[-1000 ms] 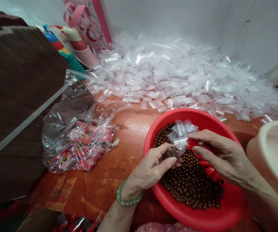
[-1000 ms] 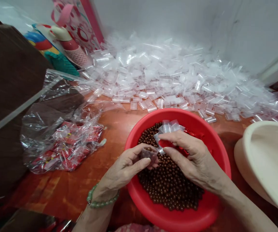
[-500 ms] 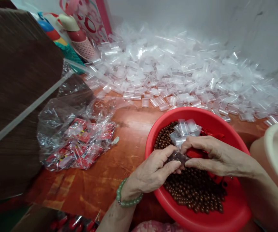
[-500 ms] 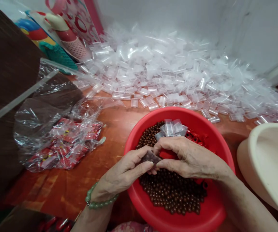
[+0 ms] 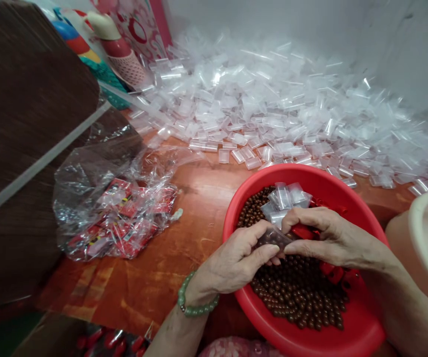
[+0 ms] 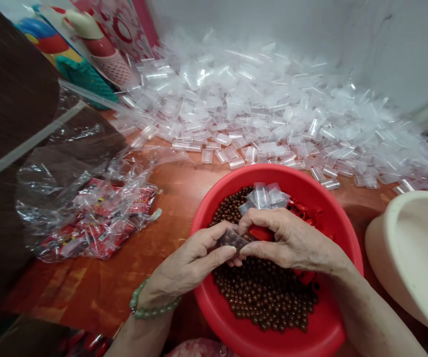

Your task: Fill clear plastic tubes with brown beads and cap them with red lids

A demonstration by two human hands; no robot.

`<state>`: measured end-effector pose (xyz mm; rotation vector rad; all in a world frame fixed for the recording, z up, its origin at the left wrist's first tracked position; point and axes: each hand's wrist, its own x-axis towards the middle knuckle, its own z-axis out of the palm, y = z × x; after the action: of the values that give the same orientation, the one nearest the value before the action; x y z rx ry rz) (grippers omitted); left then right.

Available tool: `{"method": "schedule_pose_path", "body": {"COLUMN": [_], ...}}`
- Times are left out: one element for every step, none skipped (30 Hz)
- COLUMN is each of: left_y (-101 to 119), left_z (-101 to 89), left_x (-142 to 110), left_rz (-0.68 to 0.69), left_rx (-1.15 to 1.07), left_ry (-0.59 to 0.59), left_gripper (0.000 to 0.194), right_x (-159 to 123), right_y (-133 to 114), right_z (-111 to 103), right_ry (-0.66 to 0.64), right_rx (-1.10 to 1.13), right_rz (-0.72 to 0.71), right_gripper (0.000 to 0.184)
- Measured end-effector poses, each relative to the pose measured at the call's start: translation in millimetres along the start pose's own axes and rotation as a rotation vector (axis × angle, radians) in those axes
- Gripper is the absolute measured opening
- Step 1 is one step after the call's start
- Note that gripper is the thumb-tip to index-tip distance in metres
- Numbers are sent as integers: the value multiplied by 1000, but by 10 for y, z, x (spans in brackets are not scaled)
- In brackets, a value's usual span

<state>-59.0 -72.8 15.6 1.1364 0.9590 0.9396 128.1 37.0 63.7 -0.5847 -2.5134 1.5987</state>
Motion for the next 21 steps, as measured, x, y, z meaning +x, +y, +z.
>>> {"method": "schedule_pose_path", "body": {"left_y": [4, 8, 11, 13, 13, 12, 8, 1, -8, -19, -31, -42, -52, -58, -61, -59, -54, -45, -35, -24, -14], "left_z": [5, 10, 15, 20, 24, 27, 28, 29, 27, 25, 22, 18, 15, 11, 9, 9, 11, 15, 23, 32, 45], "left_x": [-1, -3, -4, -4, -4, -3, -1, 1, 4, 7, 10, 14, 17, 20, 23, 25, 28, 32, 35, 38, 40], "left_rz": [-5, -8, -10, -11, -14, -17, -21, -26, -29, -28, -23, -14, -7, -3, 0, 1, 2, 7, 13, 20, 25], "left_rx": [-24, -44, -57, -66, -74, -84, -103, -133, -172, -215, -259, -295, -320, -334, -342, -348, -355, -358, -357, -347, -330], "left_ry": [8, 16, 22, 25, 25, 24, 23, 19, 16, 16, 20, 27, 36, 47, 57, 65, 74, 86, 99, 113, 124], "left_gripper": [21, 21, 21, 21, 21, 21, 22, 22, 23, 24, 25, 27, 29, 31, 32, 33, 33, 32, 30, 28, 25], "right_x": [-1, -2, -4, -6, -9, -15, -24, -35, -51, -70, -91, -114, -136, -157, -174, -188, -195, -197, -191, -178, -156], "right_y": [0, -1, -2, -2, -2, -3, -4, -7, -11, -17, -25, -33, -41, -47, -52, -53, -50, -43, -33, -20, -7], "right_z": [4, 7, 10, 12, 12, 10, 4, -4, -15, -27, -39, -49, -56, -58, -55, -46, -32, -12, 12, 41, 74], "right_ry": [4, 12, 23, 37, 53, 70, 90, 107, 120, 123, 116, 100, 82, 72, 77, 95, 124, 158, 195, 233, 275], "right_rx": [10, 16, 16, 11, 3, -7, -18, -28, -38, -45, -48, -50, -55, -65, -84, -104, -118, -121, -110, -89, -64], "right_rz": [-3, -2, 5, 15, 28, 41, 52, 62, 70, 76, 79, 79, 77, 75, 78, 90, 109, 136, 166, 191, 208], "right_gripper": [8, 9, 10, 11, 12, 13, 14, 14, 15, 15, 16, 16, 18, 20, 22, 23, 25, 26, 27, 27, 27]}}
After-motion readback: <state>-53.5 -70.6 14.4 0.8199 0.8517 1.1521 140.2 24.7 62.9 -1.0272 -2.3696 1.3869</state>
